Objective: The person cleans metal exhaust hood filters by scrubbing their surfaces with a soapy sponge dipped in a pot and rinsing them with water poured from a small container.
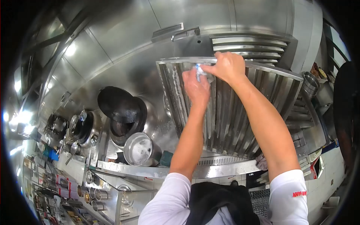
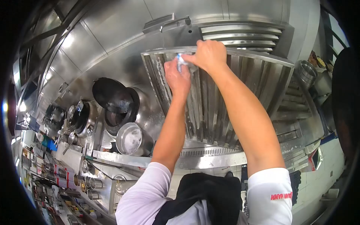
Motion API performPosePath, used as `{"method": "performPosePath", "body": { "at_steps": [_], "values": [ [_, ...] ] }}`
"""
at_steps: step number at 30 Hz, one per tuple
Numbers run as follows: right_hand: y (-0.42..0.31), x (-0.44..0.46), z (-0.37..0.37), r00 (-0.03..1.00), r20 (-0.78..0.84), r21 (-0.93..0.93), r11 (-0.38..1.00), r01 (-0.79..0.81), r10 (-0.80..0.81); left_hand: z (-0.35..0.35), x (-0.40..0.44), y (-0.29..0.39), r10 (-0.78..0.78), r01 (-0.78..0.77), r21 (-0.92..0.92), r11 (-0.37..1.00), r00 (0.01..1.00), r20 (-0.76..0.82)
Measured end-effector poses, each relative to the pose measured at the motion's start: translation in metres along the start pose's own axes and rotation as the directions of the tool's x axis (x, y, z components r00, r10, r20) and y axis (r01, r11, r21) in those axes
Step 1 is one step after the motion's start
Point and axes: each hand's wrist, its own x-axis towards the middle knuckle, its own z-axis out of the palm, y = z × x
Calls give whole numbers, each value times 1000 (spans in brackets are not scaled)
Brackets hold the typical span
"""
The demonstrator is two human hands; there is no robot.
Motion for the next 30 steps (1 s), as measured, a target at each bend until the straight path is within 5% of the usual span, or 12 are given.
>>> {"method": "performPosePath", "body": {
  "at_steps": [1, 4, 6, 8, 9, 11, 16, 18, 21, 24, 26, 30],
  "values": [
    [-2, -3, 4, 1000, 17, -2, 1000, -6, 6, -12, -2, 5, -6, 2, 34, 999, 990, 138],
    [0, 4, 8, 998, -45, -59, 997, -47, 44, -31, -28, -8, 59, -48, -82, 996, 987, 147],
    [0, -1, 8, 998, -52, -78, 997, 16, -20, -27, -15, -19, -61, 62, 2, 998, 970, 234],
    [5, -2, 13, 997, -72, -54, 998, 33, -37, -9, 10, -21, 207, -207, -33, 978, 978, -14],
    [6, 0, 12, 997, -62, -69, 997, 40, -44, -8, 13, -19, 192, -192, -38, 981, 981, 7],
    [9, 2, 9, 999, -32, -88, 996, 31, -34, -3, 11, -19, 359, -326, 265, 908, 929, -89],
    [12, 1, 11, 984, -91, -105, 984, 145, -154, -21, -119, -82, 188, -207, 164, 964, 974, 122],
    [12, 0, 7, 994, -45, -133, 987, 91, -97, -48, -199, -106, -36, -27, 213, 977, 958, 285],
    [11, 2, 12, 996, -27, -84, 993, 84, -87, -49, -175, -98, -19, -34, 199, 979, 966, 259],
    [9, 0, 3, 992, -28, -90, 989, 116, -119, -18, -44, -36, -7, 6, 81, 997, 1000, 18],
    [11, 1, -6, 991, 105, -78, 993, 91, -83, 3, 10, -17, 193, -190, 50, 981, 978, -84],
    [13, 0, -15, 974, 195, -46, 990, 130, -119, -7, -52, -40, 131, -134, 165, 977, 991, 31]
  ]
}}
